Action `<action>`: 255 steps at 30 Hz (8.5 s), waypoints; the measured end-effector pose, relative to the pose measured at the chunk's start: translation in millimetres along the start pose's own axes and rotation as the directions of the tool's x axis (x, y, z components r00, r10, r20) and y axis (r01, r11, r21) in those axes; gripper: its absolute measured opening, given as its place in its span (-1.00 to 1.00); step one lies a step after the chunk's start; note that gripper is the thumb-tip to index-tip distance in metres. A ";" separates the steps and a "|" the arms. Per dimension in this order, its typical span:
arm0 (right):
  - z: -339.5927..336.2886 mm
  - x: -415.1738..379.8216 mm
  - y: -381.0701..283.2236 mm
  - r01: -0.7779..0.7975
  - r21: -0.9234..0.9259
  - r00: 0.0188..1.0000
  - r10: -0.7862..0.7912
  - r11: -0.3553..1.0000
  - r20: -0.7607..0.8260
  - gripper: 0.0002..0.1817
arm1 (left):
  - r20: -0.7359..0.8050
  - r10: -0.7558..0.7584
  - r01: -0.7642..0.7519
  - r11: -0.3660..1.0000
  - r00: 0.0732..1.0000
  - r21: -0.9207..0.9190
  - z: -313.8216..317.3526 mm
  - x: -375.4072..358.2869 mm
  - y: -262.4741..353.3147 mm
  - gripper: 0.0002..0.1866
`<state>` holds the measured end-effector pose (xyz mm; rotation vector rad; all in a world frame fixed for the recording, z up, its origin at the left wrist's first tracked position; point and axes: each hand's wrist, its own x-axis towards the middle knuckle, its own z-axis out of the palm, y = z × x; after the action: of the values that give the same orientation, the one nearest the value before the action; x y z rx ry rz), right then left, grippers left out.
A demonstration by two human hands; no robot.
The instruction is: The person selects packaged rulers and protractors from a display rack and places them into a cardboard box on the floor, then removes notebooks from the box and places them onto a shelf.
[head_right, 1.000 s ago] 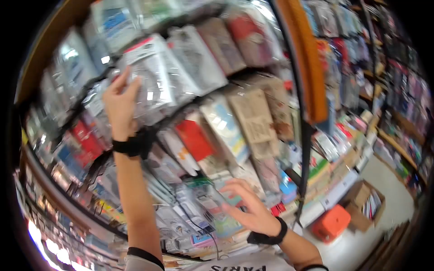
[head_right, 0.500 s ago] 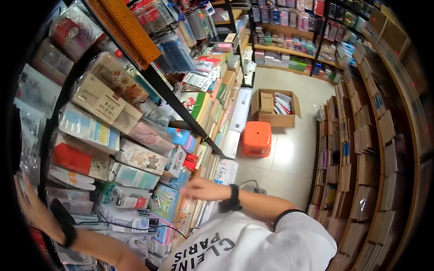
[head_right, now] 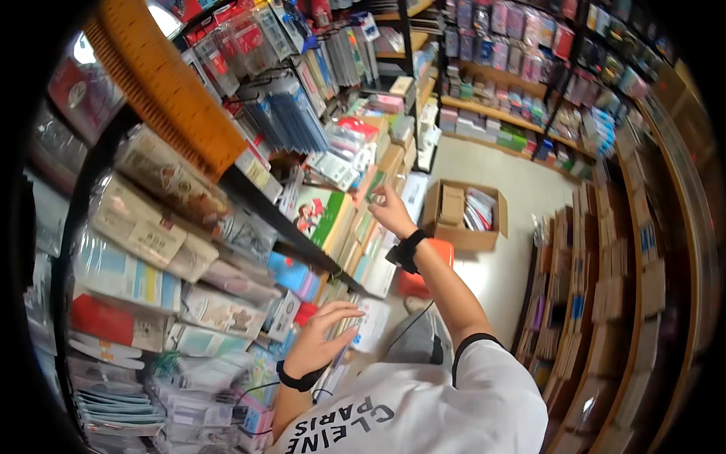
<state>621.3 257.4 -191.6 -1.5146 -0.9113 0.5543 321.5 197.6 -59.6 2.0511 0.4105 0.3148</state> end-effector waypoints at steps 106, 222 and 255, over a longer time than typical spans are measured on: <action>199.1 -161.5 -449.2 0.756 0.655 0.053 -0.997 0.000 -0.060 -0.35 | -0.952 0.304 0.186 0.934 0.039 0.306 -202.6 -193.7 290.3 -0.61; -65.2 75.8 3.7 -0.052 0.072 0.810 -0.001 0.996 0.586 -0.17 | -0.247 -0.733 0.142 0.424 0.634 -0.894 48.2 263.1 -108.5 -0.63; 57.6 279.8 73.6 0.569 -0.551 0.800 -0.254 0.611 0.544 -0.29 | -0.854 -0.376 -0.622 0.585 0.360 -0.520 16.7 180.5 38.3 -0.42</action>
<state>754.0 518.3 -227.9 -1.7689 -1.9379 0.1586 498.1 241.3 -24.7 0.7125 0.5966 1.5706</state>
